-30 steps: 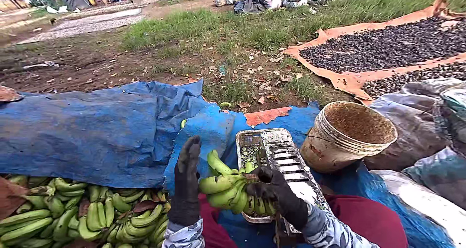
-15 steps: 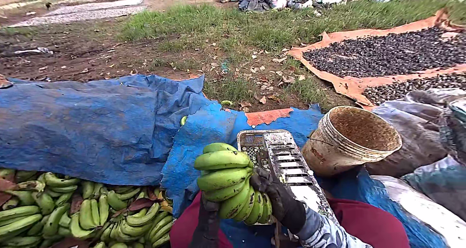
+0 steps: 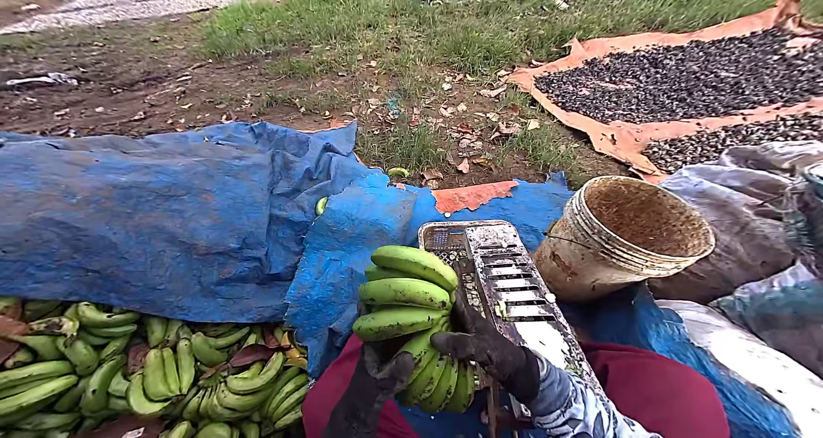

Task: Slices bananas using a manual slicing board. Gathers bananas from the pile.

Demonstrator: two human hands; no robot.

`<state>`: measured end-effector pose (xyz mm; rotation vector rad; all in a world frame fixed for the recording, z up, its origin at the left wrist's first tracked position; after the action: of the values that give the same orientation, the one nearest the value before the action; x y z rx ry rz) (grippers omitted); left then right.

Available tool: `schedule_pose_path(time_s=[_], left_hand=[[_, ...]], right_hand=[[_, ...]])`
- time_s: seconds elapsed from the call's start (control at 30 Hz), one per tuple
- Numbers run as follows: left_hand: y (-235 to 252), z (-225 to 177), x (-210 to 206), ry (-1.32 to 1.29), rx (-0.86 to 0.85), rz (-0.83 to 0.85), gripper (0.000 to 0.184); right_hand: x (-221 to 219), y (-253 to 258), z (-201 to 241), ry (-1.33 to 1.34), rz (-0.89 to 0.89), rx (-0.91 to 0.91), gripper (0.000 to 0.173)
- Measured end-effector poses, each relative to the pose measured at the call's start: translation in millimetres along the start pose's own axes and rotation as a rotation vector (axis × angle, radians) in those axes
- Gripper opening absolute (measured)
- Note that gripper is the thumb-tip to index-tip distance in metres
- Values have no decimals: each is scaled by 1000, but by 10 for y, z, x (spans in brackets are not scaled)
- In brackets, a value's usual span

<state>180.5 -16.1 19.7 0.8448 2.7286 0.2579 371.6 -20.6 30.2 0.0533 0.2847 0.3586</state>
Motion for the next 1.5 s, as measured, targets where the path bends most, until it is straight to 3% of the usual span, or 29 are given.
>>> schedule_pose_path(time_s=[0.1,0.13,0.3,0.43,0.57,0.63,0.7,0.8,0.9,1.0,1.1,1.17,1.3,1.4,1.5], left_hand=[[139,36,81,92,-63,118,82],[136,54,90,141,-38,136,88],[83,37,76,218,151,137,81],[168,-127,141,623,272,123,83],[248,-232,21,810,164,49,116],[259,-252,-89,864,121,-4,114],[240,-245,-136,929,143,-27,113],[225,-138,-129,920,154,-26,121],[174,-20,-158,739,116,-149,131],[123,54,-228,595,1,-315,114],[87,68,-266,386,56,-376,92],[95,79,-205,347,156,-336,86],[156,159,-21,509,426,-65,101],[178,197,-5,710,429,24,71],[110,220,-75,823,388,18,69]], right_hand=[[73,106,46,61,-69,-64,60],[81,122,31,80,-100,-57,59],[-10,85,67,27,-127,-37,64],[-77,32,70,-93,-238,-44,67],[-76,177,-74,-113,-458,152,54],[-11,255,-56,-79,-493,138,37],[30,257,-91,-52,-500,97,31],[43,241,-156,2,-516,136,35],[22,274,-201,102,-511,184,34],[7,353,-201,174,-480,229,32],[-3,396,-189,232,-527,219,30],[14,412,-202,244,-571,198,30],[16,420,-255,215,-617,169,31],[59,418,-368,197,-614,34,29],[180,479,-478,146,-506,-155,32]])
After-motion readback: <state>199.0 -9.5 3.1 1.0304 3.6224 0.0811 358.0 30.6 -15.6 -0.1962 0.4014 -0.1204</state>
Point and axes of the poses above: each hand's wrist, its own y-axis towards the middle knuckle, its own x-axis out of the back of the hand, z = x × y, the point moved 3 cm from there along y, towards the middle knuckle, and after that the axes turned 8 degrees about z, right-handed, at the moved point
